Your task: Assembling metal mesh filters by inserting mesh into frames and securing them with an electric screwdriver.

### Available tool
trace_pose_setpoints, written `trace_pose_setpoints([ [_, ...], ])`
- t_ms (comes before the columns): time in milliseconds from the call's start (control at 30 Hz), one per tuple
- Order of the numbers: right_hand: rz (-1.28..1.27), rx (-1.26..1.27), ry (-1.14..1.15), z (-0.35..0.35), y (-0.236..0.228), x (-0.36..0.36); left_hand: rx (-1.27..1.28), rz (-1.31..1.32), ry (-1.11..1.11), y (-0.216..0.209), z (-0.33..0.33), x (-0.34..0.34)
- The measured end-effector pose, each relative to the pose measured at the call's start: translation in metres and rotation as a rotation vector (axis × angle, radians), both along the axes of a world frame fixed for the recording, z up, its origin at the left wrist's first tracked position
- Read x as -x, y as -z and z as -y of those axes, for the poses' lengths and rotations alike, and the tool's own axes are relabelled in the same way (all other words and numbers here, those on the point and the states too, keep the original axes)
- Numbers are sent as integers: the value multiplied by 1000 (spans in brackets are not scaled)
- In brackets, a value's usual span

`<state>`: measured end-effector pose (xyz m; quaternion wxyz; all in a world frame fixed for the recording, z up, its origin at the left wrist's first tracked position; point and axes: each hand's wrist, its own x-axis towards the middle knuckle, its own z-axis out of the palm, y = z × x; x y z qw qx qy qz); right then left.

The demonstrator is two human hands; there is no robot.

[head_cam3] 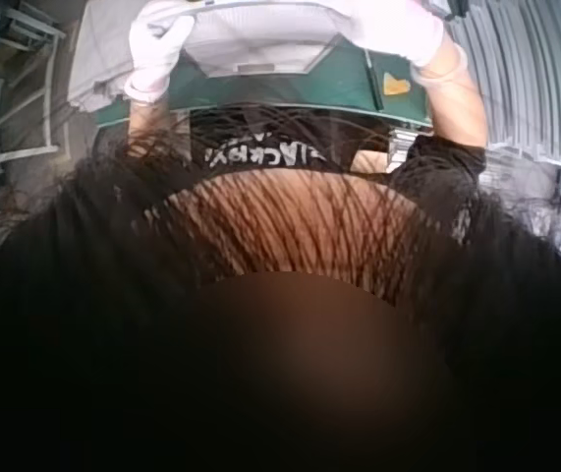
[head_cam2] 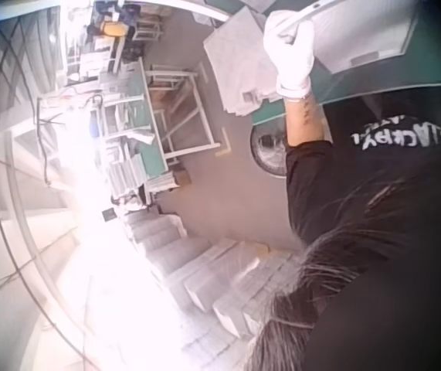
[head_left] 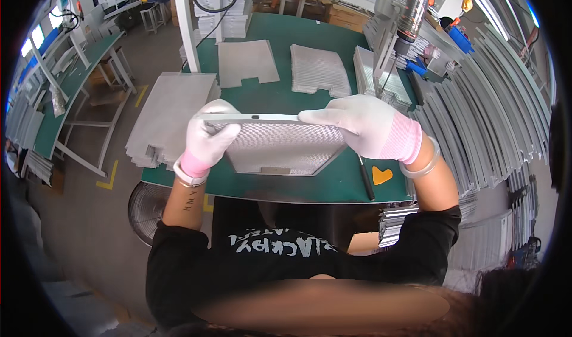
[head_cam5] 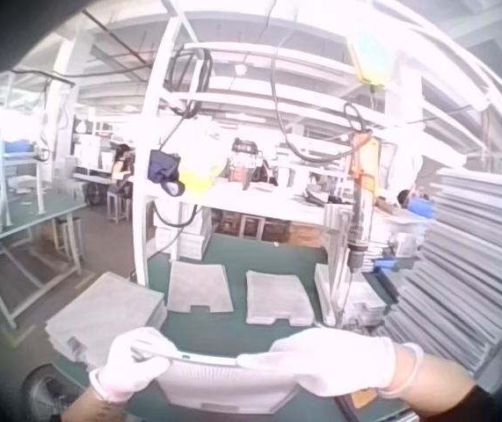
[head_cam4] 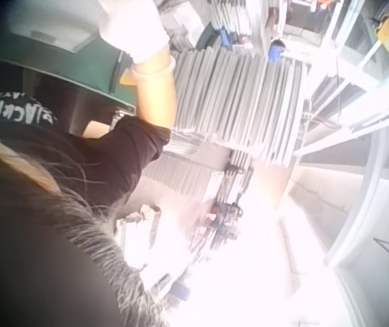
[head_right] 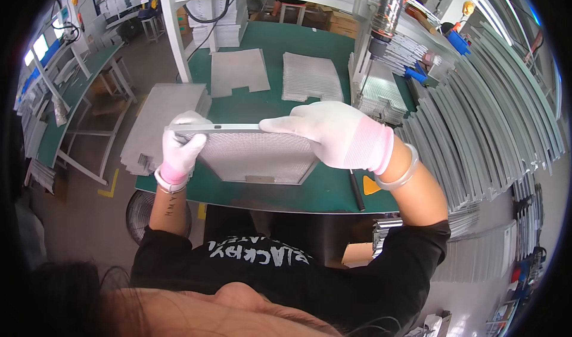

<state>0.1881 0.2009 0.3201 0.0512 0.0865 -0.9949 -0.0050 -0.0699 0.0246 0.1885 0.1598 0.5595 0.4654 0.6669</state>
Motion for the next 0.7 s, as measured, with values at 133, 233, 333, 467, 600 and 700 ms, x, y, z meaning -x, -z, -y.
trace_pose_setpoints([
  [133, -170, 293, -107, 6, 13, 22, -324, 34, -139, 22, -14, -12],
  [233, -217, 310, -63, 10, 22, 30, -409, 144, -222, 23, -19, -27],
  [333, -247, 271, -66, 16, 16, 36, -486, 406, -252, 24, -24, -33],
  [467, -225, 252, -94, 8, 21, 38, -394, 144, -463, 25, -27, -22],
  [600, -231, 272, -45, 7, 23, 42, -317, -8, -736, 21, -35, -28],
  [700, -237, 231, -37, 4, 24, 44, -279, -39, -784, 17, -35, -30],
])
